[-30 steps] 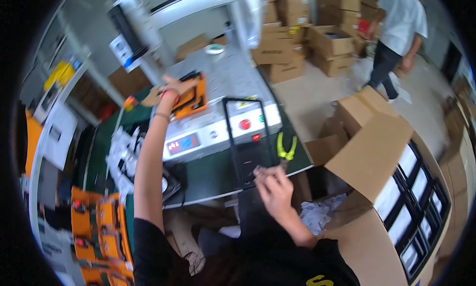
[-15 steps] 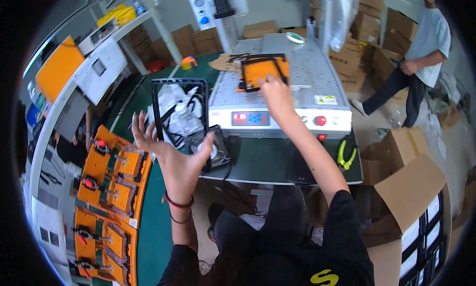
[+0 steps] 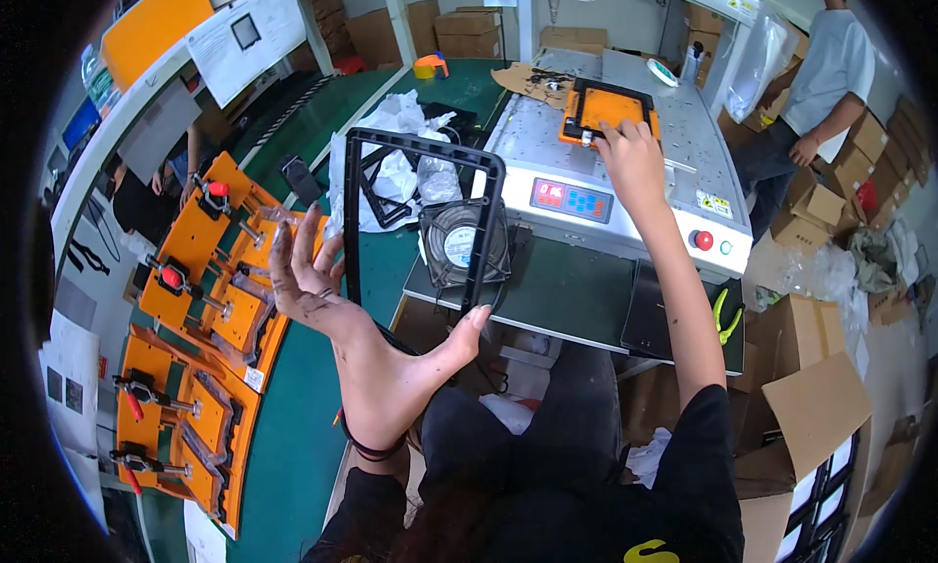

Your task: The person assembles black electronic devices by placing them into orange clamping fixtures on a workbench. They then retrieve black plastic frames from a cardboard box and attach them to the devices. The person repeatedly handles the devices, moving them between the workbench and the box.

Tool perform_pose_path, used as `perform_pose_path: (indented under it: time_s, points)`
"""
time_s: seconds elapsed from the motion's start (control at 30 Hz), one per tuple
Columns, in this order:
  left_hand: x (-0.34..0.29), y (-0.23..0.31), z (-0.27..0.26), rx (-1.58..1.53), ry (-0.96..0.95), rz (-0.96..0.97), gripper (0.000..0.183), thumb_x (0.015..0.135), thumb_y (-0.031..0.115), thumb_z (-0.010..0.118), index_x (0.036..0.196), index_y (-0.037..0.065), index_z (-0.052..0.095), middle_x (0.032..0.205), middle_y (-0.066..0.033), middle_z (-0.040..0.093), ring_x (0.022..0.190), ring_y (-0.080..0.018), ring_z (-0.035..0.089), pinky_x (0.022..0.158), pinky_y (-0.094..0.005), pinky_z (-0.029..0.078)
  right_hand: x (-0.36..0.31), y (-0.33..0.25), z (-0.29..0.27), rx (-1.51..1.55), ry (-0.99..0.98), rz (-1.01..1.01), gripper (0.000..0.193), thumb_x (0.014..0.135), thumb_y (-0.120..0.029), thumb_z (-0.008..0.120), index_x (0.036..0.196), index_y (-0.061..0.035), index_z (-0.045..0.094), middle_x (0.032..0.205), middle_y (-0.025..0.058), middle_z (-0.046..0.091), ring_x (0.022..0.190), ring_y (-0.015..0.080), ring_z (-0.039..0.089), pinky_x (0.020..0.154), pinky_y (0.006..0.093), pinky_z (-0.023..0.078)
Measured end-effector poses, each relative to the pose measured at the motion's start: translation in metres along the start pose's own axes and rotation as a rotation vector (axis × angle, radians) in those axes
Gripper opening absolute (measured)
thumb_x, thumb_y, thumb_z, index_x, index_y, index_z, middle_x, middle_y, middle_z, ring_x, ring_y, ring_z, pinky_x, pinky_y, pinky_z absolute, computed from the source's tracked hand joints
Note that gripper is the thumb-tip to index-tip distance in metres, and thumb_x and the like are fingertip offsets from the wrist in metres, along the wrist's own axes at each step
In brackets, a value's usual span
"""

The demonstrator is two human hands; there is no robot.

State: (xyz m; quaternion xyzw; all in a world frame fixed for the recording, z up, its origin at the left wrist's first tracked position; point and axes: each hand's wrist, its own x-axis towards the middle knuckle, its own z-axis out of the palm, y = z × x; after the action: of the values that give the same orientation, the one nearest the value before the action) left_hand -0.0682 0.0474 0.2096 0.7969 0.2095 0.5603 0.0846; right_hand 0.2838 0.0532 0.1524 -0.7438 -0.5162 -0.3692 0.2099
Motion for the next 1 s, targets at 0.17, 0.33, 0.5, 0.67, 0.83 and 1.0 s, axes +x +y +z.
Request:
perform_pose_path:
  time_s: [0.17,0.33,0.5,0.67,0.83,1.0]
  points:
    - [0.001,0.003,-0.012,0.027,-0.111,-0.03,0.136,0.059,0.029,0.085,0.131,-0.008,-0.024,0.134,-0.0326,0.011,0.124,-0.0499,0.027,0.097,-0.0578,0.034,-0.008,-0.006,-0.003,-0.004,0.0,-0.025,0.034,0.082,-0.019,0.063,0.114,-0.0057,0.064,0.093,0.0102,0.06,0.089,0.0258,0.055,0.079,0.0366,0.046]
    - [-0.002,0.007,-0.009,-0.018,-0.081,-0.024,0.134,0.059,0.028,0.086,0.134,-0.005,-0.019,0.135,-0.0318,0.013,0.125,-0.0485,0.027,0.099,-0.0563,0.032,-0.012,-0.008,-0.006,0.016,-0.012,0.006,0.035,0.083,-0.016,0.061,0.117,-0.0061,0.062,0.099,0.0117,0.061,0.094,0.0273,0.056,0.081,0.0382,0.046]
    - [-0.012,0.008,-0.002,-0.058,-0.1,-0.13,0.129,0.056,0.027,0.088,0.136,-0.006,-0.008,0.136,-0.028,0.016,0.125,-0.0413,0.029,0.1,-0.0535,0.033,-0.046,-0.003,-0.021,0.105,0.173,0.002,0.042,0.084,-0.006,0.055,0.125,-0.0039,0.051,0.115,0.0205,0.058,0.107,0.037,0.054,0.091,0.0451,0.042]
    - [-0.047,-0.003,-0.001,-0.294,-0.158,-0.415,0.122,0.055,0.024,0.087,0.139,-0.001,0.001,0.137,-0.0228,0.022,0.124,-0.0355,0.033,0.103,-0.0466,0.03,-0.102,0.022,-0.055,0.103,0.067,0.44,0.031,0.084,-0.002,0.05,0.114,0.0041,0.051,0.112,0.0222,0.058,0.103,0.0367,0.056,0.087,0.0455,0.044]
    - [-0.083,-0.007,0.028,-0.296,-0.18,-0.508,0.112,0.062,0.024,0.083,0.141,0.004,0.006,0.136,-0.0199,0.029,0.117,-0.0343,0.041,0.1,-0.047,0.034,-0.138,0.047,-0.07,-0.073,-0.028,0.475,0.029,0.085,-0.005,0.052,0.113,0.004,0.052,0.113,0.0211,0.058,0.098,0.0363,0.059,0.082,0.0425,0.048]
    - [-0.105,-0.007,0.033,-0.313,-0.239,-0.605,0.11,0.063,0.022,0.083,0.14,0.002,0.008,0.136,-0.0219,0.027,0.12,-0.0346,0.039,0.102,-0.0466,0.034,-0.157,0.05,-0.08,-0.152,0.004,0.571,0.031,0.086,-0.01,0.054,0.115,0.0021,0.056,0.118,0.0184,0.058,0.105,0.034,0.058,0.085,0.0416,0.048]
